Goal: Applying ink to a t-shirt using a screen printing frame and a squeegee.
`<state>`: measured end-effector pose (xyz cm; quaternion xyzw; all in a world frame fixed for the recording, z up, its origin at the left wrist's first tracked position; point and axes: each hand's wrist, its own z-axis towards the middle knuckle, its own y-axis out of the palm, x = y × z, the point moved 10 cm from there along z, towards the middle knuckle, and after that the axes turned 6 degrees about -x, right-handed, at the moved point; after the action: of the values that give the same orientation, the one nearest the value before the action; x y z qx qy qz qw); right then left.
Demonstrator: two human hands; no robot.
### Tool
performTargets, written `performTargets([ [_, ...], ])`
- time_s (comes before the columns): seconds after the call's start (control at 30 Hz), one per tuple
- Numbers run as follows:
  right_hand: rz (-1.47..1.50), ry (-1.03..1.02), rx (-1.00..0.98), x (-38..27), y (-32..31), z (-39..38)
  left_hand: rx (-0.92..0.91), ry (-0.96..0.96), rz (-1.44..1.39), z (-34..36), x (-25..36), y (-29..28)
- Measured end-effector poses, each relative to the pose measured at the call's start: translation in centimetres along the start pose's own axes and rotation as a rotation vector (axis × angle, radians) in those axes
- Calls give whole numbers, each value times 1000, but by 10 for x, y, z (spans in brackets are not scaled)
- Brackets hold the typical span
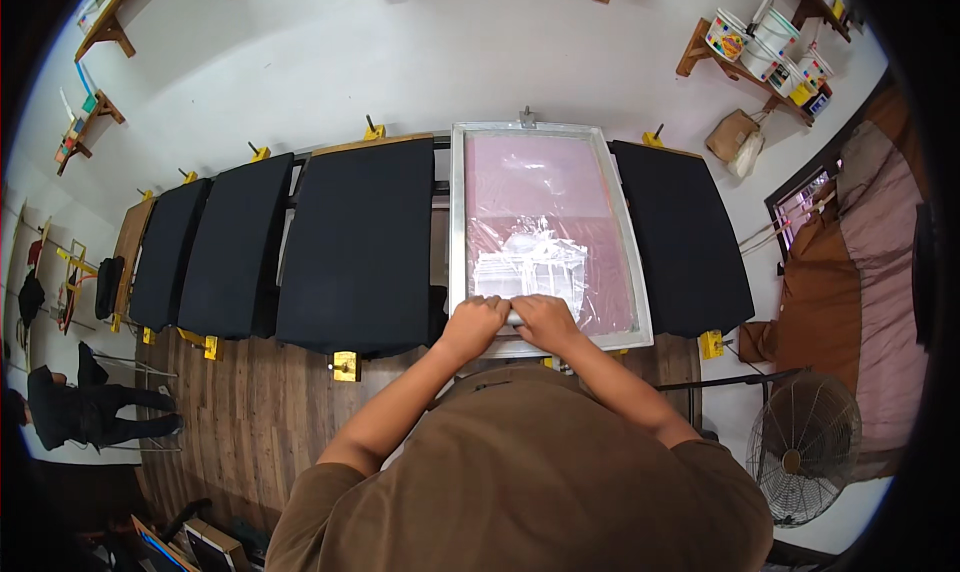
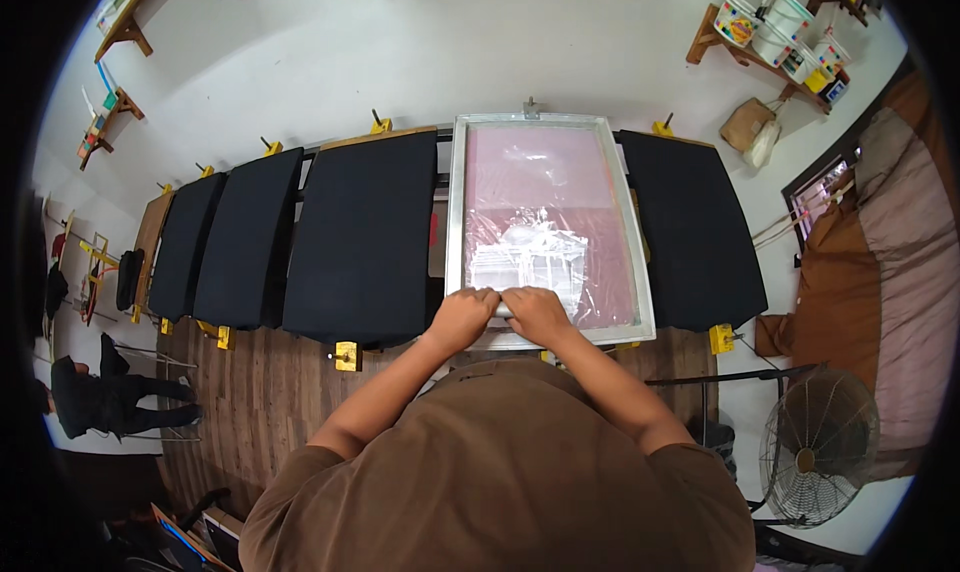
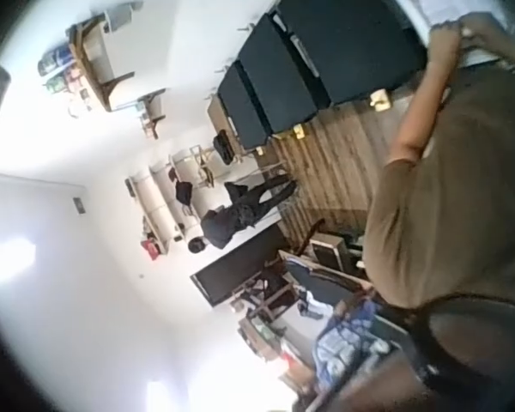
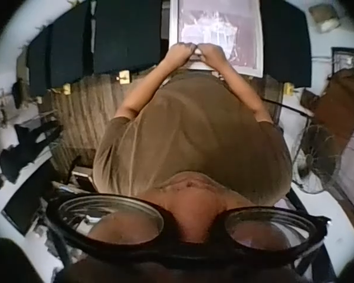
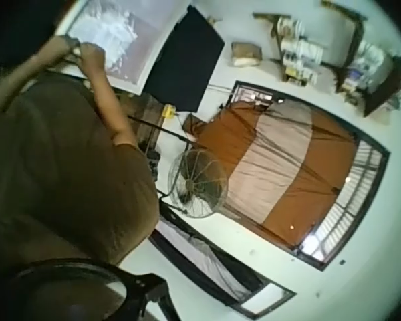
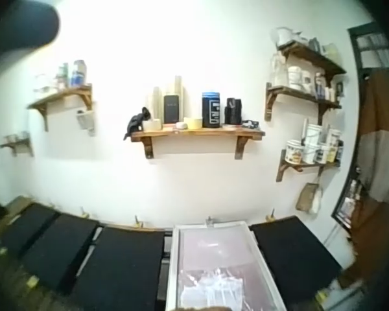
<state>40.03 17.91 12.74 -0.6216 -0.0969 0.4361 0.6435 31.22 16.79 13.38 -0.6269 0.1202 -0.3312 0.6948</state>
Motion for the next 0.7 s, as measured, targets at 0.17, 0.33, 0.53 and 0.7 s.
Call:
performTargets([
  [0.17,6,34,-46,13,5,1,14,5,-34,2,-2,6],
  [0.33,1,71,-163,42,0,44,-86,-34,-24,38,-41,10],
  [0.53,-8,81,-220,67,-5,93,-228,-105,-42,76,-92,13],
  [0.7,-22,79,-235,78,-6,112,-247,-113,-69,89,-108,11],
])
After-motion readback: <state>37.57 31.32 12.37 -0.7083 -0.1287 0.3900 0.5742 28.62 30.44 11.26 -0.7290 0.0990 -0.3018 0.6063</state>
